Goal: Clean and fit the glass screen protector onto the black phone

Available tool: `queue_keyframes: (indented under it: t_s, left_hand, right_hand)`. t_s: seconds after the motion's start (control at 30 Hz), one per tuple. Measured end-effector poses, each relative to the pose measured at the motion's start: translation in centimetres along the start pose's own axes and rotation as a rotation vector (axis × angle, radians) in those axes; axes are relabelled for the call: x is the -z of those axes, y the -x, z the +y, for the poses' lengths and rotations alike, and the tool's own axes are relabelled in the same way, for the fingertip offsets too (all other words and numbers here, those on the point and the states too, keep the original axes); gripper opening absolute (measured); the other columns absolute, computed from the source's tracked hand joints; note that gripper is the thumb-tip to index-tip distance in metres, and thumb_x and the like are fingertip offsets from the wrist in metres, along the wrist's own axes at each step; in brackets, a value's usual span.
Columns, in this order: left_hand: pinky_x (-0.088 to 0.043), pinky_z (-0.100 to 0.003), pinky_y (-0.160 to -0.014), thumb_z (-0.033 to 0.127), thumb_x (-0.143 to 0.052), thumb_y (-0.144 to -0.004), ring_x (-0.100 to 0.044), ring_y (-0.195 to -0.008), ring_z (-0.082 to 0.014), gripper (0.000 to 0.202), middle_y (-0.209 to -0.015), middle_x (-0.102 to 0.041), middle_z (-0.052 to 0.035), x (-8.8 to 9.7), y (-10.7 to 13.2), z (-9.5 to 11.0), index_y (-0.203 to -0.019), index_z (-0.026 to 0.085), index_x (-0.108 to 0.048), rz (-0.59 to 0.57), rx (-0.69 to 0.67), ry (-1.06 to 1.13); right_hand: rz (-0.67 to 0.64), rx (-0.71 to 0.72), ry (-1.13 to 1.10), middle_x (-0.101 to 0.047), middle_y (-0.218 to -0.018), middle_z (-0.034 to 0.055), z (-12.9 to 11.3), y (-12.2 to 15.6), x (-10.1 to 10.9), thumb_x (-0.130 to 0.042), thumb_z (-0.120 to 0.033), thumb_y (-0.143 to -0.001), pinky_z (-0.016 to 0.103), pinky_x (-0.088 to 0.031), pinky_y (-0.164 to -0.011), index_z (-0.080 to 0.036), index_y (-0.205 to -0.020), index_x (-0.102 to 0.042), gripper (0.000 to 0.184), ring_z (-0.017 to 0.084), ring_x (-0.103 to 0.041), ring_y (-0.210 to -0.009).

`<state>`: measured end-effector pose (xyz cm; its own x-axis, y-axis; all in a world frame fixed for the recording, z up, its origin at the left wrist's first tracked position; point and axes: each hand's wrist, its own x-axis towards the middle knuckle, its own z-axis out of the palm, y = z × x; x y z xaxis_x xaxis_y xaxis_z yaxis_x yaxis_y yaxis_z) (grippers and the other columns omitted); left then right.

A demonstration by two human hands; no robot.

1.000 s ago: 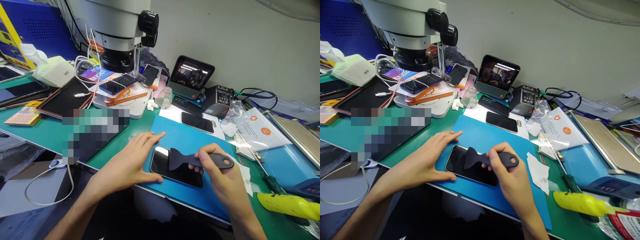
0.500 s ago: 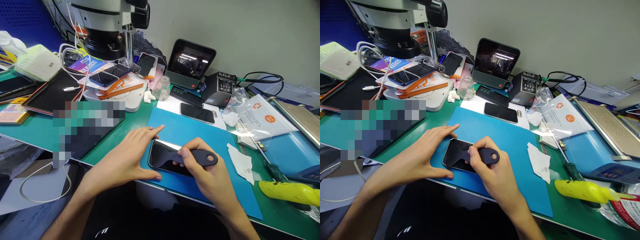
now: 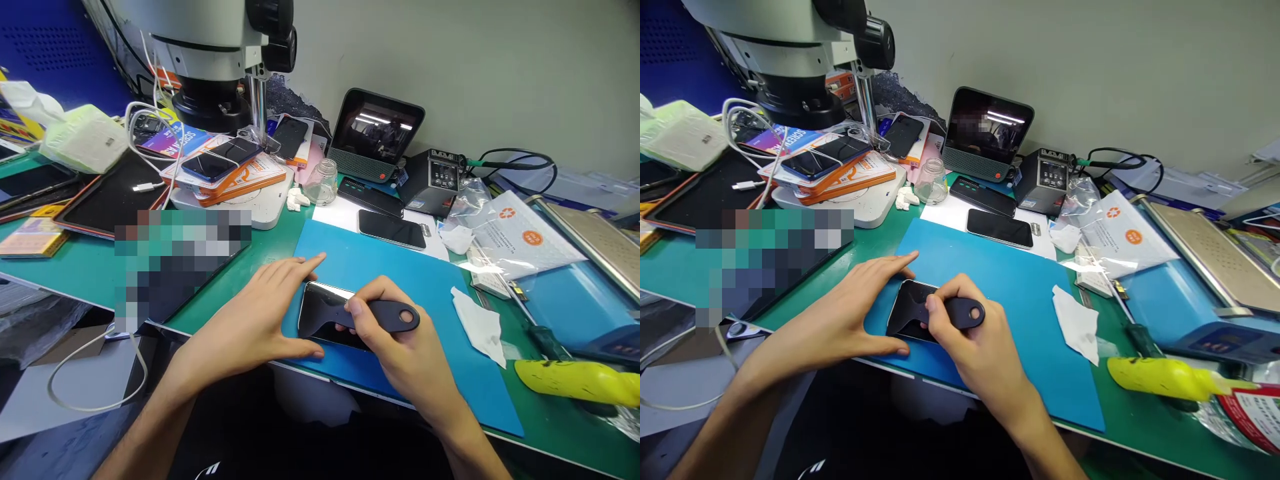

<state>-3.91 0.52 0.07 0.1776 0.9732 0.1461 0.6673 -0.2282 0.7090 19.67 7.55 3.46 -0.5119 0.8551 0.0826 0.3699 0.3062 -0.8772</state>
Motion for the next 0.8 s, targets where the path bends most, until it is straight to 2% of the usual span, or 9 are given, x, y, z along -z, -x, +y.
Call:
queue_keyframes:
  t_s: [0.13,0.3,0.37,0.5,0.6,0.7,0.8]
  left_hand:
    - [-0.045,-0.053,-0.128,0.045,-0.095,-0.086,-0.052,-0.155,-0.0341,0.119,-0.161,-0.06,-0.0052,-0.1,0.1,-0.1,-0.176,0.046,-0.017,0.001,0.003,-0.015]
    - [-0.043,-0.057,-0.131,0.045,-0.091,-0.09,-0.051,-0.157,-0.0338,0.114,-0.162,-0.058,-0.0056,-0.4,0.3,-0.4,-0.176,0.048,-0.015,0.005,0.022,-0.045]
    - [-0.041,-0.059,-0.132,0.046,-0.089,-0.092,-0.049,-0.159,-0.035,0.111,-0.165,-0.057,-0.0072,-0.5,0.3,-0.5,-0.176,0.046,-0.016,0.007,0.026,-0.06]
    - [-0.039,-0.062,-0.133,0.048,-0.085,-0.096,-0.045,-0.164,-0.0368,0.104,-0.171,-0.054,-0.0079,-0.5,0.3,-0.5,-0.175,0.046,-0.018,-0.002,0.02,-0.094]
    - [-0.044,-0.06,-0.129,0.047,-0.081,-0.099,-0.052,-0.158,-0.0344,0.097,-0.165,-0.06,-0.0055,-0.4,0.3,-0.1,-0.174,0.048,-0.018,-0.011,0.036,-0.099]
    - [-0.05,-0.056,-0.123,0.046,-0.078,-0.101,-0.061,-0.147,-0.0328,0.09,-0.156,-0.064,-0.0045,-0.3,0.5,0.2,-0.172,0.048,-0.023,0.04,0.014,-0.151]
    - [-0.052,-0.054,-0.118,0.048,-0.077,-0.102,-0.063,-0.139,-0.0331,0.081,-0.151,-0.063,-0.0064,-0.6,0.8,0.6,-0.169,0.044,-0.031,0.138,-0.019,-0.294]
  right_hand:
    - [0.03,-0.051,-0.034,-0.073,-0.077,-0.001,0.1,0.3,0.2,-0.064,-0.052,-0.108,0.028,-0.052,-0.062,-0.026,-0.087,-0.065,0.034,0.018,-0.072,-0.071]
    - [0.006,-0.021,-0.074,-0.074,-0.077,-0.0017,0.0,0.4,0.1,-0.063,-0.048,-0.108,0.029,-0.053,-0.066,-0.025,-0.089,-0.066,0.03,0.017,-0.07,-0.069]
    - [0.04,-0.008,-0.074,-0.074,-0.078,-0.0018,0.3,0.6,0.6,-0.064,-0.046,-0.107,0.029,-0.052,-0.066,-0.025,-0.089,-0.068,0.028,0.016,-0.07,-0.07]
    - [0.333,0.002,-0.159,-0.073,-0.077,-0.0009,2.2,2.0,3.3,-0.07,-0.048,-0.106,0.028,-0.055,-0.066,-0.025,-0.088,-0.07,0.028,0.016,-0.069,-0.07]
    - [0.522,-0.057,-0.272,-0.073,-0.072,0.0002,4.1,3.4,5.2,-0.072,-0.053,-0.105,0.028,-0.053,-0.059,-0.027,-0.09,-0.068,0.03,0.017,-0.066,-0.064]
    - [0.629,-0.063,-0.345,-0.072,-0.073,0.0005,5.0,4.2,5.6,-0.074,-0.057,-0.103,0.028,-0.054,-0.056,-0.027,-0.093,-0.067,0.032,0.018,-0.067,-0.066]
    - [0.706,-0.001,-0.346,-0.072,-0.089,0.0005,5.0,4.2,5.2,-0.087,-0.054,-0.093,0.03,-0.062,-0.067,-0.028,-0.097,-0.068,0.033,0.02,-0.075,-0.079]
